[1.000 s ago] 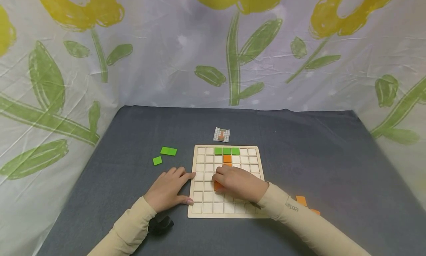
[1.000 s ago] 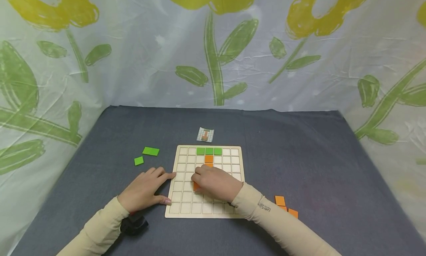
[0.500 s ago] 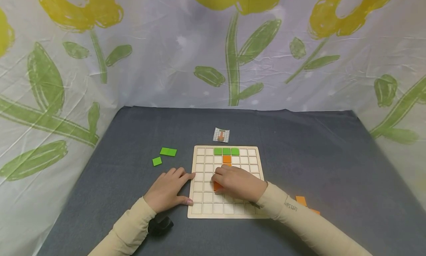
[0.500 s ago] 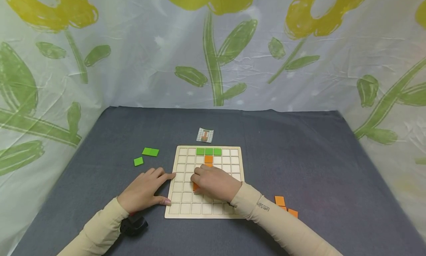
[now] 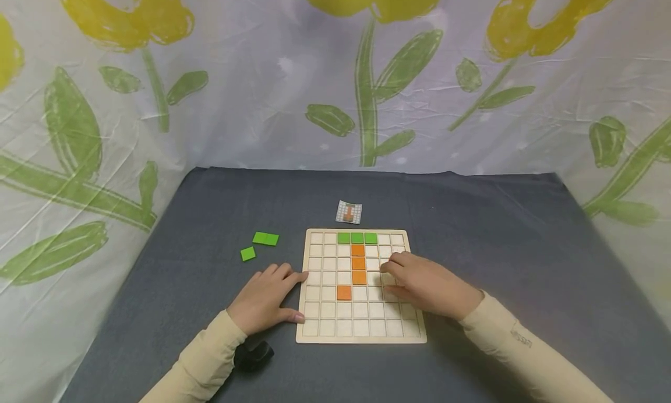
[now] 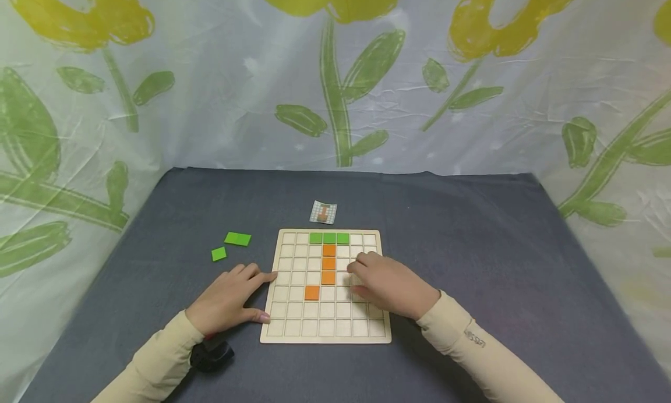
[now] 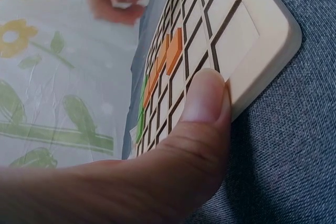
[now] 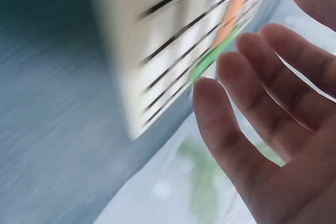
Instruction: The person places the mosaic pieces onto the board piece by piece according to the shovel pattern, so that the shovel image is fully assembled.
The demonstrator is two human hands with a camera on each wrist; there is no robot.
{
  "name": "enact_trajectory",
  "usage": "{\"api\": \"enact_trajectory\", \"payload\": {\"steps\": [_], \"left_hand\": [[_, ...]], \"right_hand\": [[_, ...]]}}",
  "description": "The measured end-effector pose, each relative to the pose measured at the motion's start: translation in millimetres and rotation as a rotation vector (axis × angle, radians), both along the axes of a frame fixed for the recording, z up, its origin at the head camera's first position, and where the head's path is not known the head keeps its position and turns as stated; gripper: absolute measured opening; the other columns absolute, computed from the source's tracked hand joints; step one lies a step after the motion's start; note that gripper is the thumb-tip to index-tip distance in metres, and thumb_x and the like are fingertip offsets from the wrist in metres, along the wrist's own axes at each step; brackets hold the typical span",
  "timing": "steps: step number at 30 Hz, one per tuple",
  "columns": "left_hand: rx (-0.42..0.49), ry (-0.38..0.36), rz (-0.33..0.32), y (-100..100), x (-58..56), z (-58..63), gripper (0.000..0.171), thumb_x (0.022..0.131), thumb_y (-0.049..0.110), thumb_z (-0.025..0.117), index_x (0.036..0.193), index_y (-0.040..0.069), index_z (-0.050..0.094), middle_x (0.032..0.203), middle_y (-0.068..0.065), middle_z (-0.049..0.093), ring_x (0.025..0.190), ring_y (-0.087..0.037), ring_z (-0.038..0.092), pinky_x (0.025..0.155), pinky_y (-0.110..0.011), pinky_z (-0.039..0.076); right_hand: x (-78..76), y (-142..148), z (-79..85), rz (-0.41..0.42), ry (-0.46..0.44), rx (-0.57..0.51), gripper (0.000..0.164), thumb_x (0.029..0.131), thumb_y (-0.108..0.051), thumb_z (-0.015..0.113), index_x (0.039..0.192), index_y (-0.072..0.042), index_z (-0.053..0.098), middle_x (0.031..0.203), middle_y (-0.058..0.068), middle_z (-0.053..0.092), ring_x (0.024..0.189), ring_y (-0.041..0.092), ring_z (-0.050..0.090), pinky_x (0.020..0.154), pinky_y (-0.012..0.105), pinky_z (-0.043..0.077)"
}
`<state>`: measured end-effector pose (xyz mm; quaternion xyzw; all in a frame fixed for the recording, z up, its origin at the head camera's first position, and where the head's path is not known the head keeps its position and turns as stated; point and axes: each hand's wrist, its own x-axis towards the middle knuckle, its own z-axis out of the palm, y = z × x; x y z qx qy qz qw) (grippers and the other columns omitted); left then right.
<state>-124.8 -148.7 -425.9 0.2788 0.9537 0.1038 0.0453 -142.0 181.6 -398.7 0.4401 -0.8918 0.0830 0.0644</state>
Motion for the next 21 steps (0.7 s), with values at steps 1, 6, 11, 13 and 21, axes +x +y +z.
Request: {"api": "enact_trajectory", "payload": {"steps": [1, 6, 11, 13, 21], "left_hand": [[0.002, -0.001, -0.001, 0.4, 0.0, 0.1, 0.08, 0.067, 0.057, 0.076, 0.132, 0.015, 0.058, 0.1, 0.0, 0.053, 0.084, -0.014, 0.044, 0.065, -0.029, 0.033], [0.011, 0.003, 0.001, 1.2, -0.5, 0.6, 0.08, 0.066, 0.056, 0.077, 0.132, 0.015, 0.058, 0.1, 0.001, 0.053, 0.083, -0.013, 0.044, 0.064, -0.028, 0.032], [0.02, 0.019, -0.001, 0.3, -1.1, -0.2, 0.08, 0.066, 0.057, 0.077, 0.132, 0.015, 0.058, 0.099, 0.002, 0.052, 0.083, -0.013, 0.043, 0.065, -0.028, 0.032], [0.022, 0.016, -0.004, 0.4, -1.0, -0.8, 0.08, 0.066, 0.057, 0.077, 0.132, 0.015, 0.058, 0.099, 0.002, 0.052, 0.083, -0.013, 0.043, 0.065, -0.028, 0.032], [0.006, 0.022, -0.007, 0.6, -1.3, -2.9, 0.079, 0.066, 0.057, 0.077, 0.131, 0.016, 0.059, 0.099, 0.001, 0.053, 0.083, -0.013, 0.043, 0.064, -0.028, 0.032]], "right_hand": [[2.1, 9.0, -0.9, -0.026, -0.012, 0.005, 0.028, 0.084, -0.023, 0.074, 0.105, -0.008, 0.064, 0.095, 0.0, 0.059, 0.084, 0.011, 0.055, 0.072, 0.026, 0.049], [13.8, 49.4, -6.1, -0.148, -0.052, 0.025, 0.03, 0.083, -0.025, 0.076, 0.106, -0.009, 0.066, 0.095, -0.002, 0.059, 0.083, 0.009, 0.054, 0.069, 0.026, 0.048], [26.3, 79.7, -10.3, -0.224, -0.024, 0.024, 0.029, 0.082, -0.026, 0.076, 0.106, -0.012, 0.067, 0.094, -0.005, 0.058, 0.083, 0.008, 0.057, 0.07, 0.027, 0.05], [33.1, 90.4, -11.5, -0.268, -0.015, 0.035, 0.028, 0.082, -0.027, 0.076, 0.104, -0.013, 0.067, 0.093, -0.006, 0.058, 0.082, 0.008, 0.057, 0.07, 0.028, 0.05], [61.4, 126.2, -17.3, -0.313, -0.033, 0.054, 0.038, 0.075, -0.038, 0.08, 0.102, -0.016, 0.065, 0.091, -0.009, 0.054, 0.081, 0.01, 0.054, 0.069, 0.033, 0.048]]}}
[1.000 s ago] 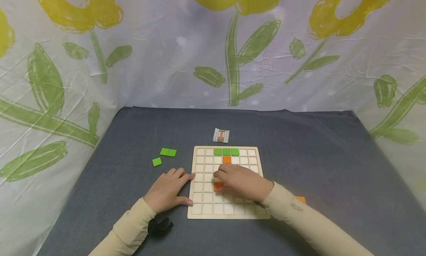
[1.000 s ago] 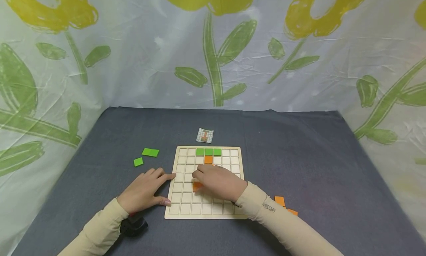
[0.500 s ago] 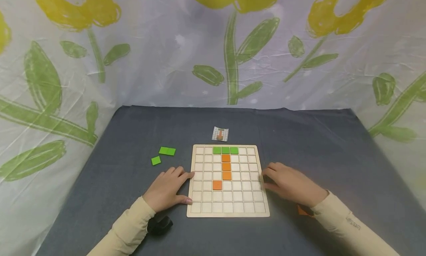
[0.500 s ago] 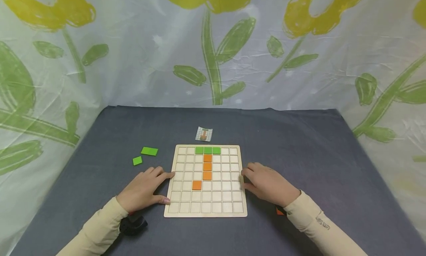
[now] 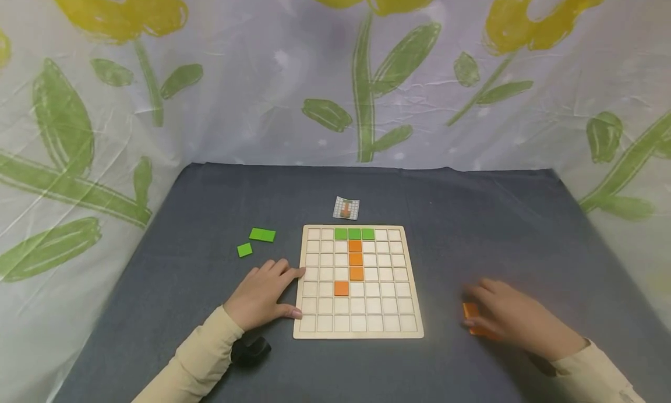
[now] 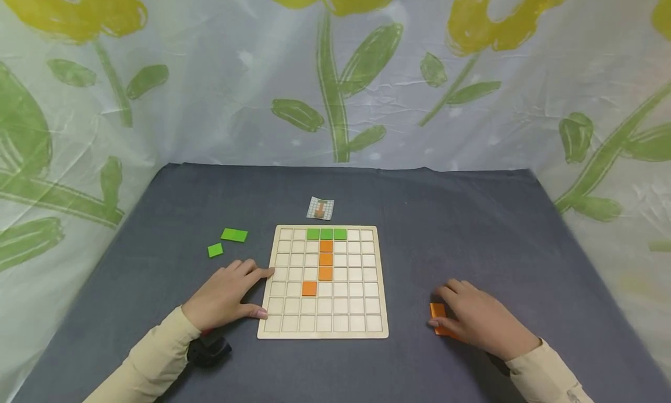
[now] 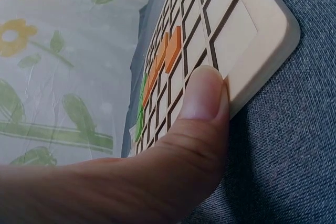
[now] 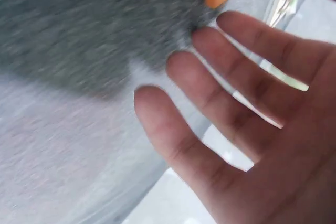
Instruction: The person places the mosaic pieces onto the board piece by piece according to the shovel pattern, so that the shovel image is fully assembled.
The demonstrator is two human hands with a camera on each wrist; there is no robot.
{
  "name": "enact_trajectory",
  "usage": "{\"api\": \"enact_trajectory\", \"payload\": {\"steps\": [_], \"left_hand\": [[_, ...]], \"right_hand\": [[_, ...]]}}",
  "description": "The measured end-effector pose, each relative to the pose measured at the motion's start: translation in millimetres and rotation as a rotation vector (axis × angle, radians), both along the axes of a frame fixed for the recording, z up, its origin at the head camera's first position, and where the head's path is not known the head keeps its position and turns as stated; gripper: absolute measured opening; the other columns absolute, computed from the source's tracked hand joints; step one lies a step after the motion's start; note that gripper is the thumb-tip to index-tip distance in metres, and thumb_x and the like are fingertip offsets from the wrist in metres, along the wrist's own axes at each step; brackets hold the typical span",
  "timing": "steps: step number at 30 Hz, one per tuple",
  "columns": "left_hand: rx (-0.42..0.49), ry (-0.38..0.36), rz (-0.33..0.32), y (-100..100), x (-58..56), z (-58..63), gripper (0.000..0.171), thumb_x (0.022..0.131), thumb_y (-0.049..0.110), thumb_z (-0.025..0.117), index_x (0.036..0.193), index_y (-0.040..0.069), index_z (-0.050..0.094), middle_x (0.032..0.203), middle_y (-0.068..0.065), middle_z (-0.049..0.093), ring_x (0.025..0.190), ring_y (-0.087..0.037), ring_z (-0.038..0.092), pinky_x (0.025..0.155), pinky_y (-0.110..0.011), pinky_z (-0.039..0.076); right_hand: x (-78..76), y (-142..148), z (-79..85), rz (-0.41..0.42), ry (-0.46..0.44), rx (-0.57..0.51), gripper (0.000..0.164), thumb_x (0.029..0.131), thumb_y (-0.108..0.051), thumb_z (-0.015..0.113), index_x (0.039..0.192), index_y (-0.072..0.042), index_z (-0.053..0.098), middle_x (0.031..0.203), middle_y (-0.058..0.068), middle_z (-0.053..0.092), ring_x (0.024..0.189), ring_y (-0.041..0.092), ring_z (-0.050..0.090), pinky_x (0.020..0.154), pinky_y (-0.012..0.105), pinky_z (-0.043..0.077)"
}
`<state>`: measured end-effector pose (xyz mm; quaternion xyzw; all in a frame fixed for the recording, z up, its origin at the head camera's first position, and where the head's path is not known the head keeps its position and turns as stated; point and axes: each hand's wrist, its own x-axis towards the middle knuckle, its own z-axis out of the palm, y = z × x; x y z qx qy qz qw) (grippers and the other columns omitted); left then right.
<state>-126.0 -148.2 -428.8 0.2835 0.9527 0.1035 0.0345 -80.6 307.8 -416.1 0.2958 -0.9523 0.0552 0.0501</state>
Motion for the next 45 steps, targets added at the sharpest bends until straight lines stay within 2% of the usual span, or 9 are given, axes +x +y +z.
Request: {"api": "enact_trajectory", "payload": {"steps": [8, 13, 18, 26, 31, 33, 38, 45], "left_hand": [[-0.001, -0.021, 0.003, -0.6, -1.0, 2.1, 0.078, 0.067, 0.056, 0.077, 0.131, 0.015, 0.058, 0.1, 0.001, 0.053, 0.085, -0.014, 0.044, 0.066, -0.029, 0.033], [0.002, -0.025, 0.007, -1.2, -1.2, 3.4, 0.079, 0.067, 0.055, 0.077, 0.132, 0.015, 0.058, 0.099, 0.002, 0.052, 0.085, -0.014, 0.044, 0.066, -0.03, 0.033], [-0.011, -0.028, 0.007, -1.3, -1.3, 1.8, 0.079, 0.067, 0.056, 0.077, 0.132, 0.016, 0.058, 0.099, 0.002, 0.052, 0.084, -0.013, 0.043, 0.066, -0.029, 0.032], [-0.012, -0.035, 0.016, 0.3, -1.0, 2.3, 0.079, 0.067, 0.056, 0.077, 0.132, 0.016, 0.058, 0.1, 0.001, 0.053, 0.085, -0.014, 0.044, 0.066, -0.03, 0.033], [-0.009, -0.037, 0.021, 0.8, -0.5, 3.2, 0.078, 0.067, 0.055, 0.078, 0.131, 0.016, 0.059, 0.101, 0.0, 0.053, 0.085, -0.014, 0.044, 0.066, -0.03, 0.034], [-0.005, -0.038, 0.018, 0.8, -0.2, 3.1, 0.078, 0.067, 0.055, 0.078, 0.131, 0.016, 0.059, 0.1, 0.0, 0.054, 0.085, -0.014, 0.044, 0.066, -0.03, 0.034], [-0.001, -0.031, 0.015, 0.9, 0.5, 3.0, 0.079, 0.066, 0.056, 0.078, 0.132, 0.015, 0.059, 0.1, 0.001, 0.054, 0.084, -0.014, 0.044, 0.065, -0.029, 0.034], [0.003, -0.027, 0.011, 0.5, 0.5, 2.0, 0.08, 0.066, 0.056, 0.077, 0.132, 0.016, 0.058, 0.1, 0.002, 0.053, 0.083, -0.013, 0.043, 0.065, -0.029, 0.033]], "right_hand": [[10.8, 13.4, -1.5, 0.053, -0.021, -0.034, 0.041, 0.071, -0.042, 0.081, 0.102, -0.02, 0.065, 0.093, -0.014, 0.051, 0.082, 0.003, 0.049, 0.068, 0.029, 0.047], [10.9, 14.1, -1.8, 0.059, -0.043, -0.024, 0.04, 0.071, -0.039, 0.082, 0.102, -0.02, 0.064, 0.093, -0.013, 0.051, 0.081, 0.003, 0.049, 0.067, 0.028, 0.047], [10.6, 12.7, -4.3, 0.075, -0.024, -0.061, 0.041, 0.069, -0.033, 0.084, 0.101, -0.019, 0.064, 0.093, -0.013, 0.051, 0.081, 0.002, 0.048, 0.067, 0.026, 0.046], [9.2, 9.6, -6.1, 0.105, -0.052, -0.112, 0.04, 0.07, -0.028, 0.085, 0.102, -0.018, 0.063, 0.092, -0.014, 0.051, 0.08, 0.001, 0.046, 0.065, 0.024, 0.044], [9.9, 4.0, -6.1, 0.07, -0.045, -0.111, 0.035, 0.074, -0.036, 0.081, 0.099, -0.019, 0.063, 0.09, -0.015, 0.05, 0.079, 0.001, 0.045, 0.065, 0.025, 0.044], [10.1, 1.0, -7.7, 0.049, -0.016, -0.12, 0.032, 0.075, -0.037, 0.081, 0.097, -0.02, 0.064, 0.089, -0.015, 0.051, 0.079, 0.001, 0.046, 0.066, 0.026, 0.044], [8.0, -6.9, -11.7, -0.019, 0.033, -0.096, 0.022, 0.079, -0.034, 0.078, 0.09, -0.024, 0.061, 0.084, -0.015, 0.051, 0.078, 0.003, 0.049, 0.067, 0.029, 0.045], [2.9, -13.3, -13.9, -0.081, -0.005, -0.039, 0.018, 0.082, -0.029, 0.076, 0.09, -0.024, 0.061, 0.083, -0.014, 0.053, 0.078, 0.007, 0.053, 0.067, 0.033, 0.047]]}}
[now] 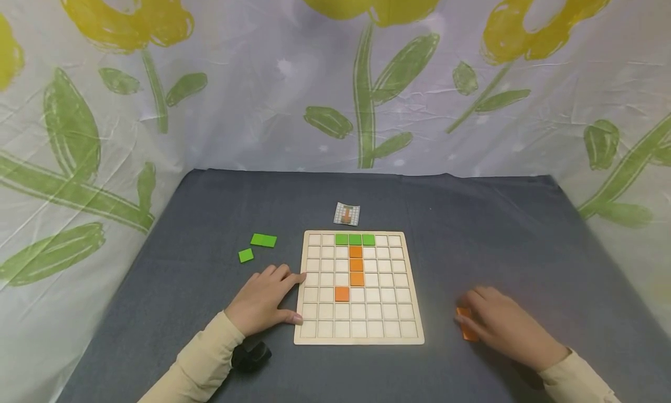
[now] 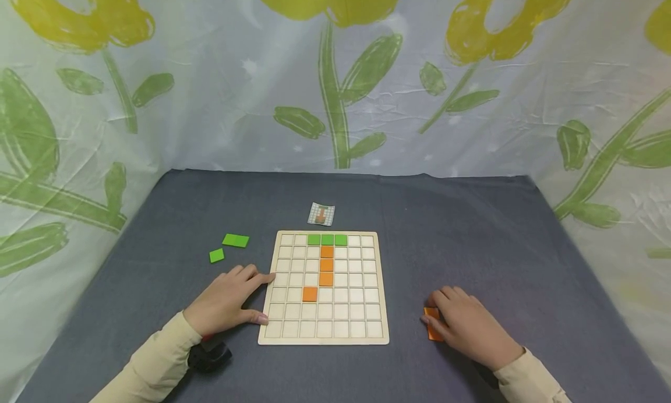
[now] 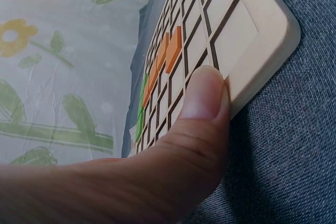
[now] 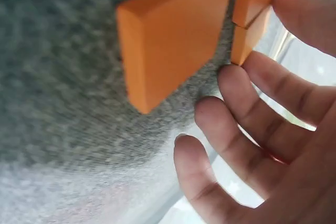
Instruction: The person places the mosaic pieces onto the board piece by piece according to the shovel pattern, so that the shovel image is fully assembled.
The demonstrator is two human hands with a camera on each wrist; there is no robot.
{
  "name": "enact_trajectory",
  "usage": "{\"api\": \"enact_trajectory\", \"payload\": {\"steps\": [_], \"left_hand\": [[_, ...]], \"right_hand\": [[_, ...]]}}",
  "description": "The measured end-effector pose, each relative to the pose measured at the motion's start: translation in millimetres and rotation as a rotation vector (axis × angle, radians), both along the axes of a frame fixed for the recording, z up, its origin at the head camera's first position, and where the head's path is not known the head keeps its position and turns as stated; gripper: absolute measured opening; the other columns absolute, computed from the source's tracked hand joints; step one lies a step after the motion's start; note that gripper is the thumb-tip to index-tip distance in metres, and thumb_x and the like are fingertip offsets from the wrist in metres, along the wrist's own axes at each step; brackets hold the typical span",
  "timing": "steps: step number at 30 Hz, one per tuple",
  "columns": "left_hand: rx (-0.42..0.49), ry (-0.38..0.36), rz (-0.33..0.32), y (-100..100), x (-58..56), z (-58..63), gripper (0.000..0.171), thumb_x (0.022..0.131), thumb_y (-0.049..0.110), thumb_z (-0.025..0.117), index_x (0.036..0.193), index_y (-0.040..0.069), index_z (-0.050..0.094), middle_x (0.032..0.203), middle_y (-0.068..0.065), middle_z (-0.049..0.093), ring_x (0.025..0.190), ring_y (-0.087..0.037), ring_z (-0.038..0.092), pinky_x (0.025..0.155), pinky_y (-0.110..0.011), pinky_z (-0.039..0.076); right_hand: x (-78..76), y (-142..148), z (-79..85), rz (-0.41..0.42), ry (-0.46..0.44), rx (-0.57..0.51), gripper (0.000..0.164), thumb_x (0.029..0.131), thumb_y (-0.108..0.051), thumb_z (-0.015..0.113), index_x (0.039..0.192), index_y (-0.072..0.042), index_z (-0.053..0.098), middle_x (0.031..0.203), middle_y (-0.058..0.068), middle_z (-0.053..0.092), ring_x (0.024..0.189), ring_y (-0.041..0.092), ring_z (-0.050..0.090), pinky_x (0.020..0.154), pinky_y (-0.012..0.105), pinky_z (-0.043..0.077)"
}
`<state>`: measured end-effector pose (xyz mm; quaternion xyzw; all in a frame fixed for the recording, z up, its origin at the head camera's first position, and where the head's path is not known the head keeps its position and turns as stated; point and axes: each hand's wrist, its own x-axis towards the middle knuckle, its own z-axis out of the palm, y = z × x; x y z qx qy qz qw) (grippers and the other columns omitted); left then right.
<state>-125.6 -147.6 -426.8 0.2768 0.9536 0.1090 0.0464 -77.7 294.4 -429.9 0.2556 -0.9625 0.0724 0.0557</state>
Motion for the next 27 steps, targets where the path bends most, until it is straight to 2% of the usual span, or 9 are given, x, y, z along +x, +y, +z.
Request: {"api": "enact_trajectory", "payload": {"steps": [10, 14, 17, 20, 24, 27], "left_hand": [[-0.002, 0.005, -0.001, -0.9, -0.2, -1.2, 0.08, 0.066, 0.057, 0.076, 0.131, 0.015, 0.059, 0.099, 0.001, 0.054, 0.084, -0.013, 0.045, 0.066, -0.03, 0.035], [0.003, 0.014, -0.009, -0.5, 0.2, -0.8, 0.079, 0.066, 0.057, 0.076, 0.131, 0.014, 0.059, 0.1, 0.0, 0.054, 0.086, -0.014, 0.047, 0.066, -0.031, 0.036], [0.01, 0.024, -0.017, -0.3, 0.5, -0.8, 0.079, 0.066, 0.056, 0.077, 0.13, 0.014, 0.059, 0.1, 0.0, 0.054, 0.086, -0.015, 0.047, 0.066, -0.031, 0.036], [0.013, 0.031, -0.022, -0.2, 0.8, -1.0, 0.078, 0.066, 0.056, 0.077, 0.13, 0.014, 0.059, 0.1, 0.0, 0.054, 0.087, -0.015, 0.047, 0.066, -0.031, 0.037], [0.017, 0.032, -0.018, -0.4, 1.0, -0.1, 0.078, 0.066, 0.056, 0.077, 0.129, 0.014, 0.06, 0.1, 0.001, 0.054, 0.087, -0.015, 0.048, 0.066, -0.031, 0.037], [0.02, 0.031, -0.015, -0.4, 1.1, 0.6, 0.078, 0.066, 0.056, 0.077, 0.129, 0.015, 0.06, 0.1, 0.001, 0.054, 0.087, -0.014, 0.047, 0.066, -0.031, 0.036]], "right_hand": [[-4.4, -0.4, -2.2, 0.103, 0.098, -0.061, 0.034, 0.069, -0.01, 0.082, 0.095, -0.015, 0.061, 0.085, -0.009, 0.052, 0.074, 0.007, 0.049, 0.06, 0.028, 0.044], [-2.8, -2.8, 0.7, 0.047, 0.036, -0.04, 0.032, 0.073, -0.014, 0.082, 0.097, -0.016, 0.061, 0.088, -0.009, 0.052, 0.079, 0.01, 0.051, 0.058, 0.029, 0.038], [-1.1, -4.0, 3.6, -0.022, -0.031, -0.02, 0.03, 0.075, -0.02, 0.081, 0.098, -0.02, 0.061, 0.09, -0.011, 0.053, 0.083, 0.012, 0.053, 0.062, 0.028, 0.032], [-0.9, -4.6, 5.6, -0.057, -0.062, -0.015, 0.03, 0.076, -0.02, 0.08, 0.099, -0.02, 0.062, 0.091, -0.011, 0.055, 0.086, 0.012, 0.054, 0.065, 0.029, 0.029], [-2.2, -4.2, 7.8, -0.042, -0.064, -0.036, 0.032, 0.077, -0.017, 0.079, 0.103, -0.018, 0.061, 0.094, -0.01, 0.057, 0.088, 0.012, 0.055, 0.068, 0.03, 0.031], [-5.8, -2.6, 8.2, 0.032, -0.025, -0.096, 0.035, 0.075, -0.005, 0.078, 0.105, -0.012, 0.061, 0.096, -0.005, 0.058, 0.085, 0.012, 0.056, 0.066, 0.031, 0.041]]}}
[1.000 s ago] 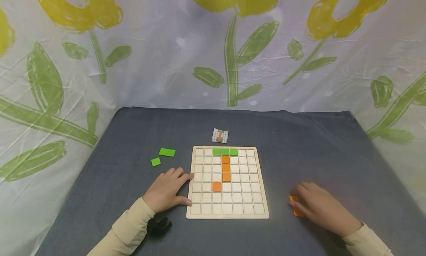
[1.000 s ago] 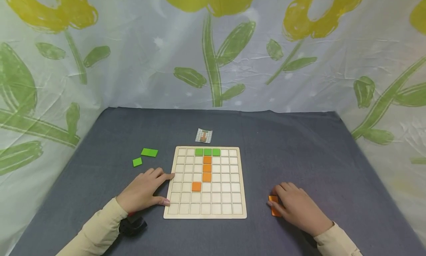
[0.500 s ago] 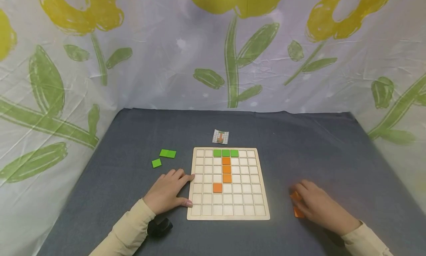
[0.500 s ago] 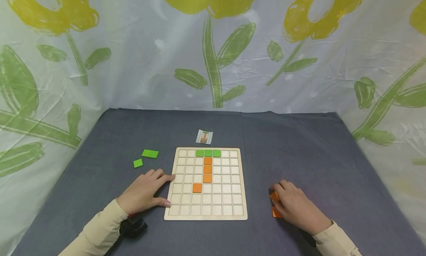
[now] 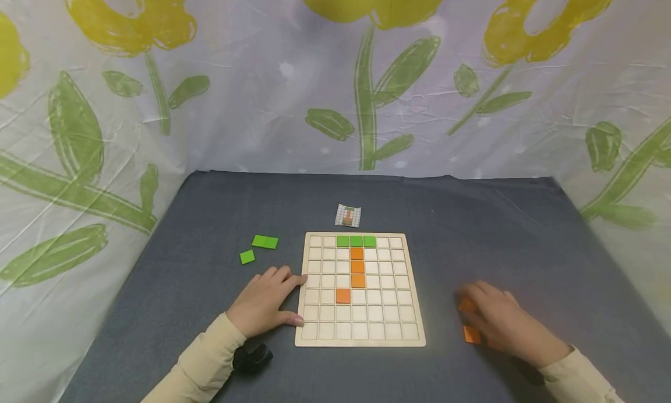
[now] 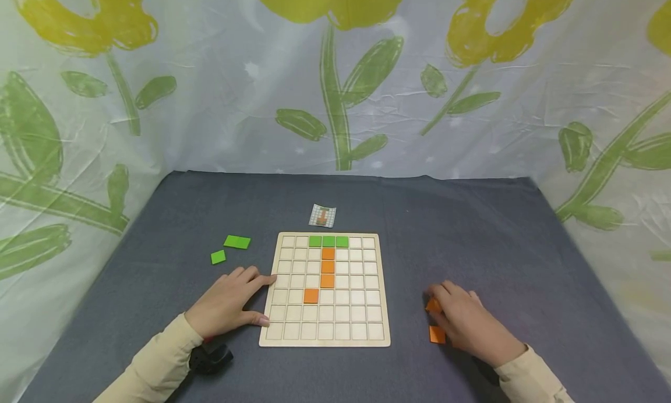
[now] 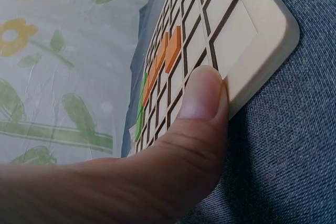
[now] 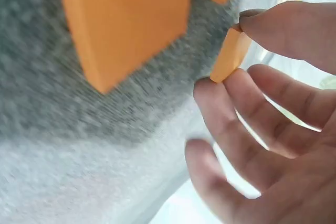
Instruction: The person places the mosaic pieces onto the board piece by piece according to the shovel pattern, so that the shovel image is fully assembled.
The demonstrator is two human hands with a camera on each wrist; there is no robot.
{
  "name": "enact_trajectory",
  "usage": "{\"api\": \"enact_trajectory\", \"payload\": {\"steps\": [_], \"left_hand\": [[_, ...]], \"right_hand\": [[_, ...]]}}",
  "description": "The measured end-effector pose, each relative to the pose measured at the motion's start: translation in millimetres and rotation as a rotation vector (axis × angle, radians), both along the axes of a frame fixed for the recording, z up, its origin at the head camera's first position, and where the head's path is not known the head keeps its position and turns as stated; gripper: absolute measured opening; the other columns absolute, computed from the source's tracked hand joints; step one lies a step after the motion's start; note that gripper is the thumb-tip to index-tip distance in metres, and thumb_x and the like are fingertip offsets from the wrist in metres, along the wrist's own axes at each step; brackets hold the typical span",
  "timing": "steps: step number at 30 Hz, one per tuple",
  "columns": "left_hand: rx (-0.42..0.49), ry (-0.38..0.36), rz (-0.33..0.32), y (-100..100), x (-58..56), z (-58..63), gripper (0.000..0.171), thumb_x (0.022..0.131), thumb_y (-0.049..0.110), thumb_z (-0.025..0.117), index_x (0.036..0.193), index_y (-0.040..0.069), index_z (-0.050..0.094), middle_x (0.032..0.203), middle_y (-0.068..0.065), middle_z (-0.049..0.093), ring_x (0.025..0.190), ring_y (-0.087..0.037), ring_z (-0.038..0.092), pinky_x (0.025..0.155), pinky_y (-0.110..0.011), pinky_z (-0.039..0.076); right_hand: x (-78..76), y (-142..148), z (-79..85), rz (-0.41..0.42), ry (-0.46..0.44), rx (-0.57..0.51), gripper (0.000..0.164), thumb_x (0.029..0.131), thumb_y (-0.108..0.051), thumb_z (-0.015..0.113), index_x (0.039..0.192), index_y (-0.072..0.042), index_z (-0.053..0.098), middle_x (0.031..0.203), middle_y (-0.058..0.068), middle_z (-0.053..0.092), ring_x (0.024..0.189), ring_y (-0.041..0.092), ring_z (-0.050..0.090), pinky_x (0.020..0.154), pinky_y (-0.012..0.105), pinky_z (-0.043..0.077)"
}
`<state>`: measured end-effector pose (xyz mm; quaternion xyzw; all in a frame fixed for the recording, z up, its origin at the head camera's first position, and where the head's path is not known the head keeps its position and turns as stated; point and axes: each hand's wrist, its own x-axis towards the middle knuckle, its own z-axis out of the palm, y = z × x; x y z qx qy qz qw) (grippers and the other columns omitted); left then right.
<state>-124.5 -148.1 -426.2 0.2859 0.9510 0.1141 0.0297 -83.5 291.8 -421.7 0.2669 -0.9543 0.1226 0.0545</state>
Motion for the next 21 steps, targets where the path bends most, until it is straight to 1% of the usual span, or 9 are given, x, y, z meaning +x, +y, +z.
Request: {"api": "enact_trajectory", "payload": {"steps": [4, 7, 8, 10, 11, 14, 17, 19, 21], "left_hand": [[0.006, 0.002, 0.002, 0.0, 0.2, 0.0, 0.078, 0.066, 0.056, 0.077, 0.129, 0.015, 0.06, 0.099, 0.002, 0.053, 0.084, -0.013, 0.045, 0.065, -0.029, 0.034], [0.009, -0.001, 0.004, -0.2, 0.4, -0.5, 0.078, 0.066, 0.056, 0.077, 0.13, 0.015, 0.06, 0.099, 0.002, 0.053, 0.083, -0.013, 0.044, 0.064, -0.029, 0.034], [0.009, -0.002, 0.005, -0.3, 0.4, -0.7, 0.078, 0.066, 0.055, 0.077, 0.13, 0.015, 0.06, 0.099, 0.002, 0.053, 0.083, -0.013, 0.044, 0.065, -0.029, 0.034], [0.007, -0.004, 0.008, -0.5, 0.6, -1.0, 0.078, 0.066, 0.055, 0.077, 0.13, 0.015, 0.059, 0.099, 0.002, 0.053, 0.083, -0.012, 0.044, 0.065, -0.029, 0.034], [0.007, -0.004, 0.008, -0.6, 0.6, -1.1, 0.078, 0.066, 0.055, 0.077, 0.13, 0.015, 0.059, 0.099, 0.002, 0.053, 0.083, -0.013, 0.044, 0.065, -0.029, 0.034], [0.006, 0.0, 0.007, -0.9, 0.6, -1.7, 0.078, 0.065, 0.055, 0.077, 0.13, 0.015, 0.059, 0.099, 0.002, 0.053, 0.083, -0.013, 0.044, 0.065, -0.029, 0.033], [0.01, 0.005, 0.001, -1.2, 0.6, -2.0, 0.078, 0.065, 0.055, 0.077, 0.13, 0.015, 0.059, 0.098, 0.002, 0.053, 0.082, -0.012, 0.044, 0.065, -0.029, 0.033], [0.012, 0.005, 0.0, -1.2, 0.6, -2.0, 0.078, 0.065, 0.055, 0.077, 0.13, 0.015, 0.059, 0.098, 0.003, 0.053, 0.082, -0.012, 0.044, 0.065, -0.029, 0.033], [0.013, 0.004, 0.001, -1.1, 0.8, -1.8, 0.078, 0.066, 0.055, 0.078, 0.13, 0.015, 0.059, 0.098, 0.003, 0.053, 0.083, -0.012, 0.044, 0.065, -0.029, 0.033]], "right_hand": [[-8.0, 2.9, 1.0, 0.122, 0.126, -0.054, 0.037, 0.069, 0.005, 0.077, 0.102, -0.003, 0.062, 0.093, -0.001, 0.055, 0.08, 0.011, 0.054, 0.066, 0.026, 0.049], [-14.4, 3.0, 2.8, 0.177, 0.211, -0.07, 0.016, 0.086, -0.009, 0.069, 0.1, -0.003, 0.063, 0.091, -0.001, 0.053, 0.08, 0.01, 0.052, 0.068, 0.025, 0.048], [-16.6, 2.0, 3.7, 0.191, 0.227, -0.079, 0.014, 0.092, -0.016, 0.063, 0.098, -0.003, 0.063, 0.091, -0.001, 0.053, 0.08, 0.011, 0.052, 0.068, 0.025, 0.047], [-20.9, -1.4, 5.8, 0.213, 0.245, -0.099, 0.026, 0.1, -0.024, 0.05, 0.097, -0.002, 0.064, 0.09, 0.0, 0.054, 0.079, 0.011, 0.052, 0.068, 0.024, 0.047], [-22.6, -3.8, 7.2, 0.218, 0.25, -0.102, 0.028, 0.101, -0.025, 0.048, 0.097, -0.002, 0.064, 0.09, 0.0, 0.054, 0.079, 0.011, 0.053, 0.068, 0.024, 0.047], [-26.0, -11.6, 11.9, 0.228, 0.23, -0.097, 0.011, 0.092, -0.012, 0.062, 0.098, -0.003, 0.064, 0.091, 0.0, 0.054, 0.079, 0.011, 0.052, 0.067, 0.024, 0.047], [-28.0, -20.2, 16.4, 0.224, 0.191, -0.079, 0.025, 0.077, 0.001, 0.072, 0.1, -0.006, 0.064, 0.09, -0.004, 0.051, 0.078, 0.007, 0.047, 0.066, 0.023, 0.045], [-30.0, -26.8, 19.3, 0.223, 0.166, -0.073, 0.028, 0.076, 0.001, 0.074, 0.101, -0.008, 0.063, 0.088, -0.006, 0.048, 0.076, 0.004, 0.043, 0.065, 0.021, 0.042], [-32.3, -35.1, 23.3, 0.209, 0.15, -0.055, 0.027, 0.079, -0.002, 0.074, 0.103, -0.008, 0.063, 0.09, -0.006, 0.05, 0.078, 0.005, 0.046, 0.067, 0.022, 0.044]]}}
